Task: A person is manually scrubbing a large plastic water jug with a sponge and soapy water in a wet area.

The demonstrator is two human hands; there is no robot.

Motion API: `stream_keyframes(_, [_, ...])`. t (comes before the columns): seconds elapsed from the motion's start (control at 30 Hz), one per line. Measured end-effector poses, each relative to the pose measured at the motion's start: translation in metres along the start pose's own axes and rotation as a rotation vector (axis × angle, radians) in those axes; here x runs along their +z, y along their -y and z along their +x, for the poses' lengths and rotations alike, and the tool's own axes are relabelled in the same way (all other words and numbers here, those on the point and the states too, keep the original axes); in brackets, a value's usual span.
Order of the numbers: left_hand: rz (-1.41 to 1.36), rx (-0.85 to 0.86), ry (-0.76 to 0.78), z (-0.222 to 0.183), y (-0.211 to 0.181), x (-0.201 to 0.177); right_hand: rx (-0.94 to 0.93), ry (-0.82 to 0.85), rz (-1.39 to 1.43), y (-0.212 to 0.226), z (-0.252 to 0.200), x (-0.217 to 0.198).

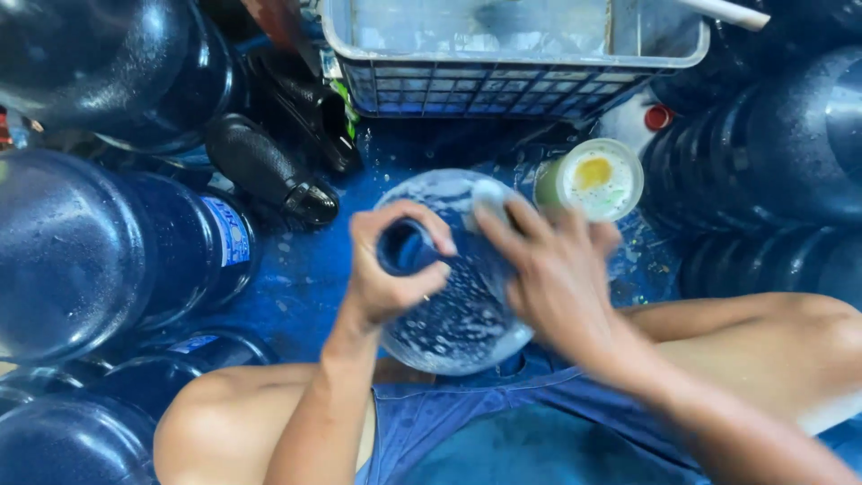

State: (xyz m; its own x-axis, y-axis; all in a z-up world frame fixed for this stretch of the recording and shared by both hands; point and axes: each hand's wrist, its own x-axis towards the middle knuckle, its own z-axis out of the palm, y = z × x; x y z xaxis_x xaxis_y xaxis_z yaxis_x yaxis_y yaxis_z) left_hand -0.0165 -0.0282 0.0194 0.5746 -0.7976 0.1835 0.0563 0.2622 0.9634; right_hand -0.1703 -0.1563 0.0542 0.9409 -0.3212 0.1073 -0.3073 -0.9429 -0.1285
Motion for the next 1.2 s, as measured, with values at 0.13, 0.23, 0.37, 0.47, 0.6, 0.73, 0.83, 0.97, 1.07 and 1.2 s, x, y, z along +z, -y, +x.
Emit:
stream_keyframes(0.13, [0.02,0.098,0.076,-0.004,0.015,0.017,-0.172,0.33,0.368,-0.042,0.085,0.064])
stream_keyframes(0.23, [0.043,0.101,0.028,-0.006,0.02,0.007,-0.215,0.462,0.453,-0.049,0.103,0.058])
stream_keyframes(0.37, [0.047,0.164,-0.056,-0.003,0.029,-0.012,-0.321,0.148,0.334,-0.048,0.03,0.051])
stream_keyframes(0.47, [0.033,0.203,-0.077,-0.001,0.035,-0.028,-0.128,0.073,0.221,-0.037,-0.035,0.036])
stream_keyframes(0.6, [-0.013,0.219,-0.125,0.002,0.042,-0.044,-0.059,-0.143,0.1,-0.097,-0.068,0.079])
stream_keyframes(0.73, [-0.088,0.167,-0.346,0.0,0.051,-0.05,0.376,0.057,-0.034,-0.2,-0.052,0.154])
stream_keyframes(0.83, [-0.122,0.131,-0.527,-0.003,0.056,-0.06,0.581,0.185,-0.035,-0.28,-0.047,0.257])
stream_keyframes(0.97, [-0.147,0.106,-0.732,-0.005,0.058,-0.062,0.725,0.334,0.043,-0.288,-0.046,0.308])
stream_keyframes(1.07, [-0.103,0.066,-0.888,-0.004,0.054,-0.064,0.805,0.356,0.007,-0.262,-0.04,0.28])
stream_keyframes(1.2, [-0.064,0.026,-1.097,-0.004,0.057,-0.063,0.672,-0.16,0.429,-0.16,-0.026,0.158])
